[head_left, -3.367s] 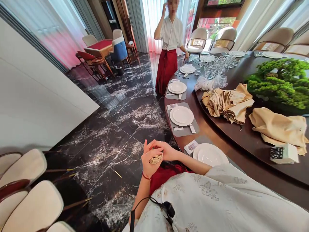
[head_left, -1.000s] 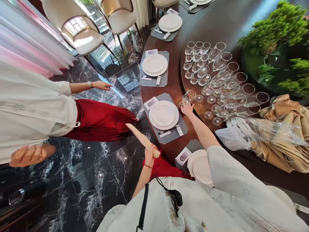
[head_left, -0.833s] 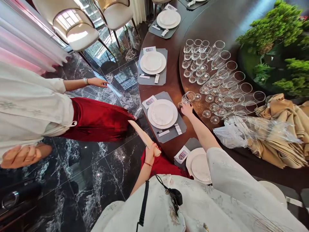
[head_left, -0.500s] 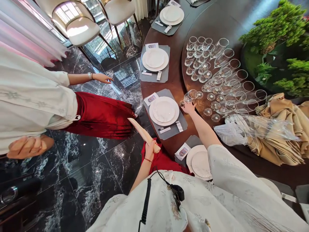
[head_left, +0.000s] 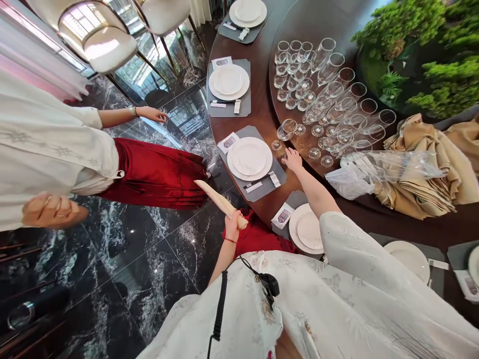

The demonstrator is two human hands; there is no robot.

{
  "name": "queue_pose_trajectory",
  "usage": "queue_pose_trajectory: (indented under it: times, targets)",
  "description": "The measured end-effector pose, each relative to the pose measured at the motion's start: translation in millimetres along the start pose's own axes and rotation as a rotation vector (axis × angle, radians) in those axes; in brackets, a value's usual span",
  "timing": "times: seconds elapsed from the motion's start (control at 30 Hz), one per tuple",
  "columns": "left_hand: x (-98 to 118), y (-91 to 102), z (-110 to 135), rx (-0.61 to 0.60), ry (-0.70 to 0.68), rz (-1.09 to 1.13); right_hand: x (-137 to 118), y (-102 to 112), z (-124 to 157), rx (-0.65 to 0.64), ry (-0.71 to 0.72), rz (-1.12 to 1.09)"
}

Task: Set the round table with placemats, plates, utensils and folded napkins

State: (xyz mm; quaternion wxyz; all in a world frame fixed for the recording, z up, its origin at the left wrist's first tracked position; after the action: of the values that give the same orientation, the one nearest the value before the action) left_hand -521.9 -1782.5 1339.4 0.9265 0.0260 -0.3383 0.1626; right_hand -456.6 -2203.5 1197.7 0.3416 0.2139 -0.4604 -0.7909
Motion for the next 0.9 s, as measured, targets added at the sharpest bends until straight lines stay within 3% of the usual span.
queue_pose_trajectory:
  times: [0.1,0.2,0.27,0.33,0.47,0.53,0.6,0.73,0.8,0.9]
  targets:
    - [-2.1,-0.9,8.3,-0.067,-0.050,-0.001,-12.1,19.4,4.4,0.037,0.023,-0.017]
    - [1.3,-2.7,18.9,-0.192,-0.150,-0.017,-42.9,38.1,39.5,0.142,0.087,-0.184]
    - [5.2,-4.4,26.4,-0.287,-0.213,-0.038,-65.0,38.7,89.5,0.175,0.162,-0.440]
    - [8.6,-7.7,34.2,-0.390,-0.277,-0.070,-80.7,27.8,157.0,0.122,0.254,-0.764]
    - [3.0,-24.5,58.2,-0.662,-0.325,-0.089,-87.1,-10.4,300.5,-0.286,0.394,-1.207]
    - [-8.4,-36.5,79.7,-0.829,-0.301,-0.114,-72.2,-19.8,355.5,-0.349,0.410,-1.352]
    - [-23.7,-47.8,109.1,-1.013,-0.296,-0.167,-45.4,-24.2,395.5,-0.311,0.347,-1.465]
    - [-70.4,-60.5,181.0,-1.370,-0.179,-0.254,27.8,-31.7,459.4,-0.058,0.130,-1.529]
    - [-99.2,-62.6,214.8,-1.417,-0.121,-0.273,66.4,-35.1,493.7,0.172,0.006,-1.472]
    - [-142.5,-63.7,257.3,-1.265,-0.105,-0.230,110.8,-36.2,547.6,0.519,-0.196,-1.233]
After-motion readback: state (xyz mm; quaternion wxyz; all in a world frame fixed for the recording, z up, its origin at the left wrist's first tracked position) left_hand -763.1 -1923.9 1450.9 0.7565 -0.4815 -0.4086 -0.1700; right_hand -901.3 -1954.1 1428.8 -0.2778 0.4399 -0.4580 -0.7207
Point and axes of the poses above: each hand's wrist, its own z-axis away from the middle knuckle, its own y-axis out of the back of the hand, x = y × z, the point moved 4 cm from there along -z, towards the middle knuckle, and after that the axes turned 10 degrees about -y, right-handed, at the moved point
